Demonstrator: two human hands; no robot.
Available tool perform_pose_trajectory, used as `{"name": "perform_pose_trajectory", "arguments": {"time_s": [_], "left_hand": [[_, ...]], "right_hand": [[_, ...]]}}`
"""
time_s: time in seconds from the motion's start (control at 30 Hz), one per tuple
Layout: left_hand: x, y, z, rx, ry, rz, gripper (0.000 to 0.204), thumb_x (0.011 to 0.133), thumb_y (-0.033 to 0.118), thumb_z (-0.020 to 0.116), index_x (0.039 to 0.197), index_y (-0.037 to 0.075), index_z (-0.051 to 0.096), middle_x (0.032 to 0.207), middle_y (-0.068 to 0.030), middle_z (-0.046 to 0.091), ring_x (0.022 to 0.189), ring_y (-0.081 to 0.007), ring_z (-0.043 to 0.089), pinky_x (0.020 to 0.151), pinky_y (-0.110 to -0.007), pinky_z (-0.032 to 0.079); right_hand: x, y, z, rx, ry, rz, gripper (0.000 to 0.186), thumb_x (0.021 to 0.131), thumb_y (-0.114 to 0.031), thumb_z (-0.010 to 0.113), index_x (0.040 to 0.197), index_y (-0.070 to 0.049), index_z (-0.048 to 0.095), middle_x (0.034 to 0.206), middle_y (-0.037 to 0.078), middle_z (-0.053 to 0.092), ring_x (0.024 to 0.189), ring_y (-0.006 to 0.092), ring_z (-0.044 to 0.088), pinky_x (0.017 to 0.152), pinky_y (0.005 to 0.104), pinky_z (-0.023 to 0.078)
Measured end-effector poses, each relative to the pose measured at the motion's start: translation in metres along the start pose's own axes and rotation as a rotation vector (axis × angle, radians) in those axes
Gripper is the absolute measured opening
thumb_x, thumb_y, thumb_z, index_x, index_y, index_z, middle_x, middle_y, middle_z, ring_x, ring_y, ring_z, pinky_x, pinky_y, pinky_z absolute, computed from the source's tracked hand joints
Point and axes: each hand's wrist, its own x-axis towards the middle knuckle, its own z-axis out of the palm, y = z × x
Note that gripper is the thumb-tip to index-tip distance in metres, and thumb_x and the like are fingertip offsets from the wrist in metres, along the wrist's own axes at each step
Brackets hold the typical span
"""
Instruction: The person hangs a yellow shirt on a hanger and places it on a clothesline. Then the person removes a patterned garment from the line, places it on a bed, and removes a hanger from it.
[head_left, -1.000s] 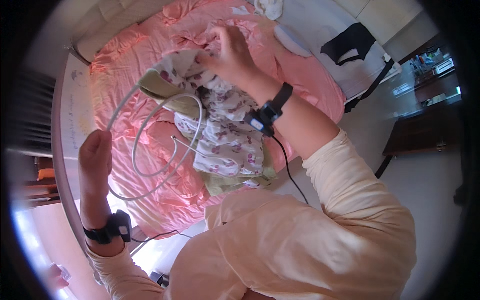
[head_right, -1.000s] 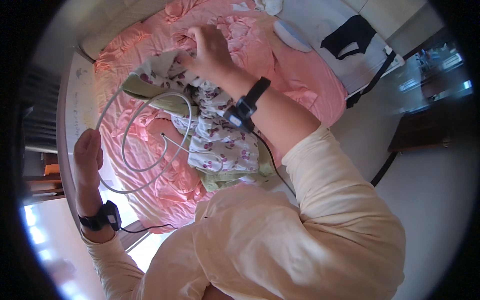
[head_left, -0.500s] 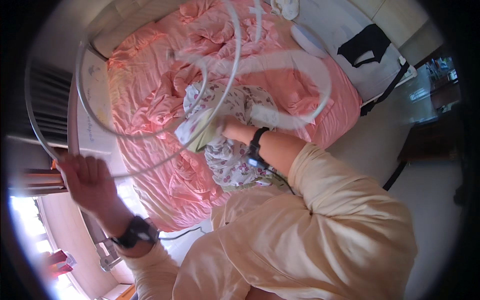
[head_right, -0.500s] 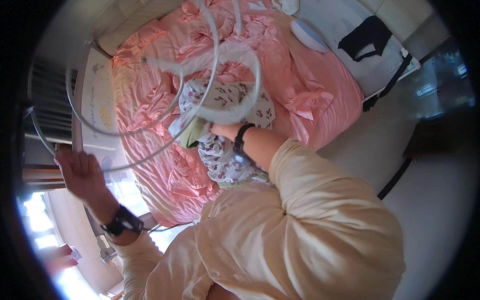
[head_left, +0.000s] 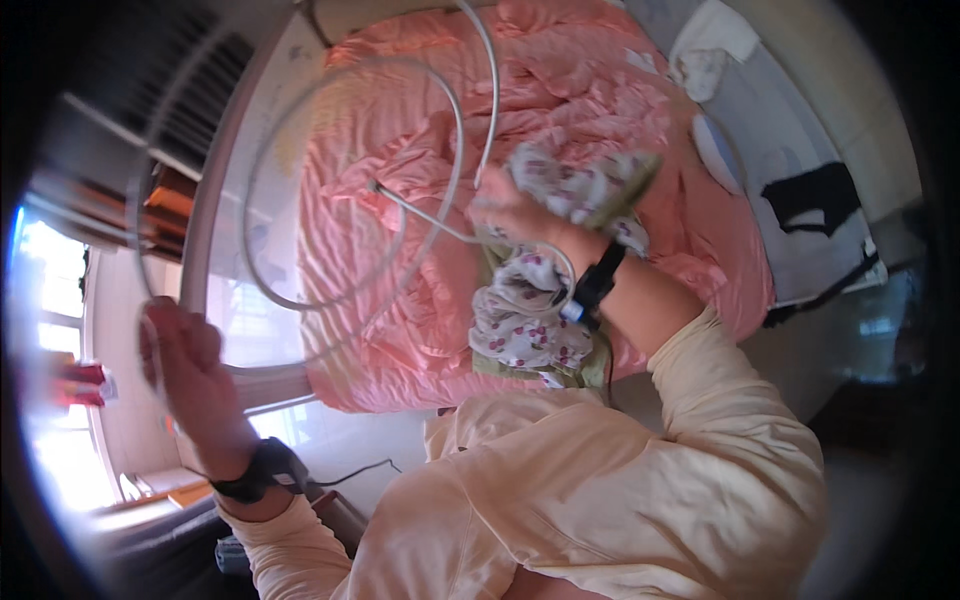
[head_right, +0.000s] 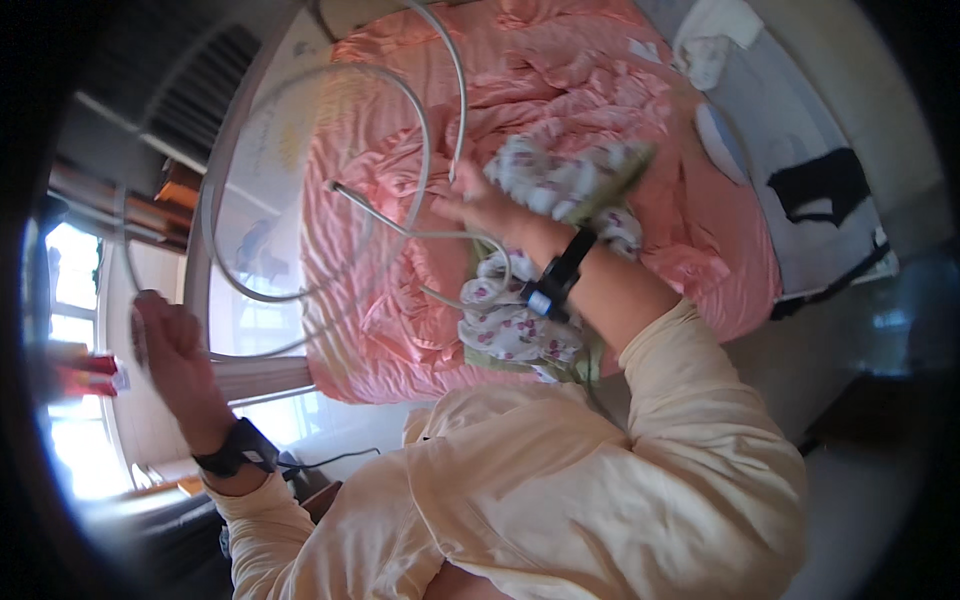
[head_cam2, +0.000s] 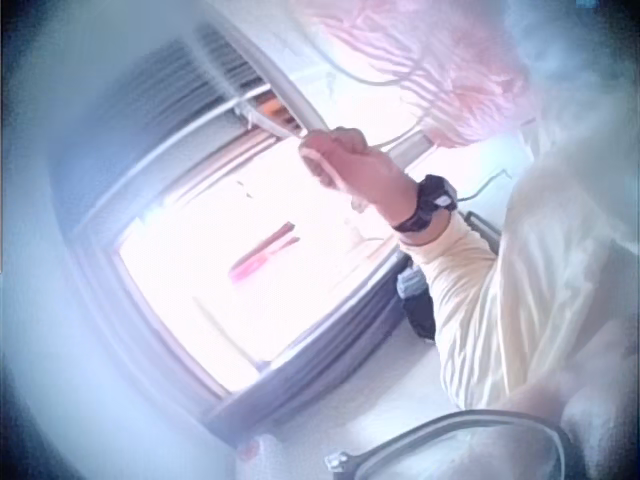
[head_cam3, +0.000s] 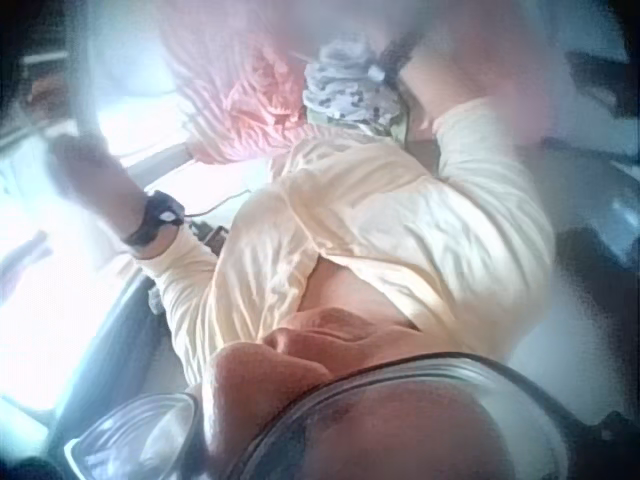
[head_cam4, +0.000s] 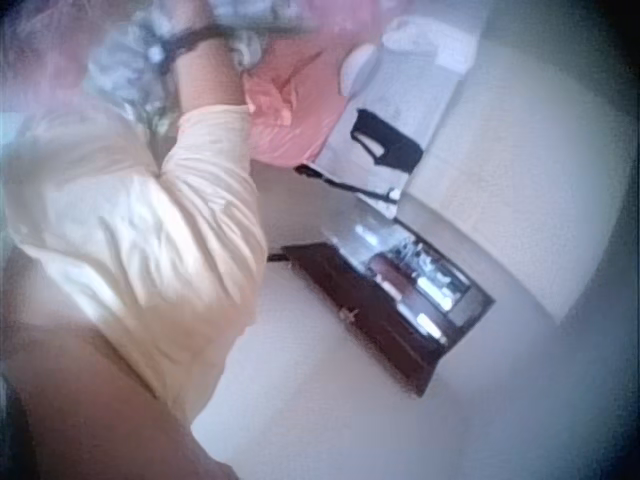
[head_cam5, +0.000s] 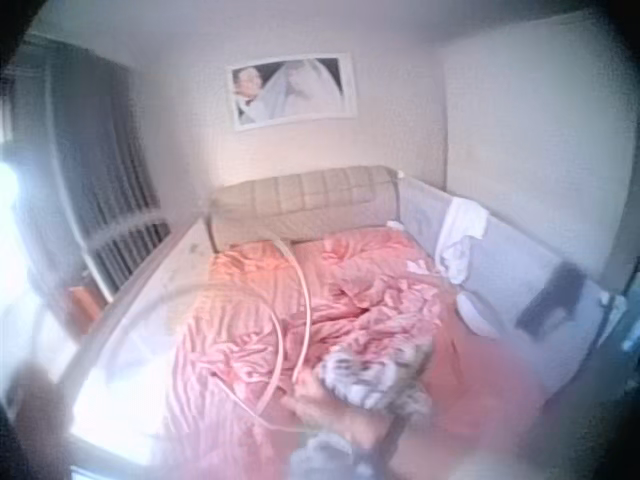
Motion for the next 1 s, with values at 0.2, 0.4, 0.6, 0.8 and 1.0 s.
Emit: {"name": "perform_pose_trajectory", "arguments": {"time_s": [0.2, 0.4, 0.6, 0.8, 1.0], "left_hand": [[-0.063, 0.026, -0.085, 0.016, 0.132, -0.07, 0.025, 0.099, 0.028, 0.055, 0.082, 0.009, 0.054, 0.062, 0.005, 0.04, 0.046, -0.0033, 0.025, 0.041, -0.022, 0.016], [-0.14, 0.075, -0.198, -0.113, 0.386, 0.027, 0.024, 0.099, 0.026, 0.054, 0.083, 0.009, 0.051, 0.058, 0.0053, 0.032, 0.045, -0.0039, 0.025, 0.039, -0.022, 0.016], [-0.228, 0.139, -0.355, -0.02, 0.524, 0.112, 0.031, 0.103, 0.029, 0.047, 0.08, 0.008, 0.049, 0.054, 0.0061, 0.03, 0.043, -0.0037, 0.022, 0.04, -0.022, 0.016], [-0.277, 0.19, -0.493, 0.055, 0.567, 0.181, 0.032, 0.101, 0.034, 0.049, 0.082, 0.009, 0.05, 0.052, 0.0072, 0.028, 0.041, -0.0021, 0.019, 0.038, -0.021, 0.014], [-0.227, 0.221, -0.632, 0.171, 0.819, 0.387, 0.033, 0.102, 0.034, 0.048, 0.079, 0.011, 0.049, 0.064, 0.0059, 0.042, 0.051, -0.0001, 0.039, 0.045, -0.016, 0.026]], "right_hand": [[-0.029, -0.025, 0.147, 0.393, -0.116, 0.449, 0.084, 0.085, -0.029, 0.071, 0.146, -0.003, 0.02, 0.127, 0.015, 0.049, 0.117, 0.0247, 0.051, 0.102, 0.0413, 0.041], [-0.08, -0.056, 0.355, -0.028, -0.753, 0.117, 0.101, 0.081, -0.05, 0.072, 0.147, 0.004, 0.018, 0.144, 0.022, 0.035, 0.133, 0.0296, 0.038, 0.11, 0.0406, 0.033], [-0.154, -0.119, 0.597, 0.142, -1.198, -0.21, 0.106, 0.083, -0.043, 0.073, 0.149, 0.008, 0.006, 0.15, 0.026, 0.025, 0.141, 0.0314, 0.027, 0.113, 0.0416, 0.027], [-0.205, -0.169, 0.822, 0.078, -1.268, -0.076, 0.116, 0.077, -0.057, 0.072, 0.147, 0.009, 0.008, 0.14, 0.033, 0.03, 0.132, 0.0398, 0.037, 0.105, 0.0421, 0.037], [-0.201, -0.2, 0.97, 0.107, -1.079, -0.45, 0.101, 0.074, -0.044, 0.078, 0.141, 0.003, 0.019, 0.122, 0.029, 0.035, 0.116, 0.0453, 0.047, 0.093, 0.0473, 0.046]]}}
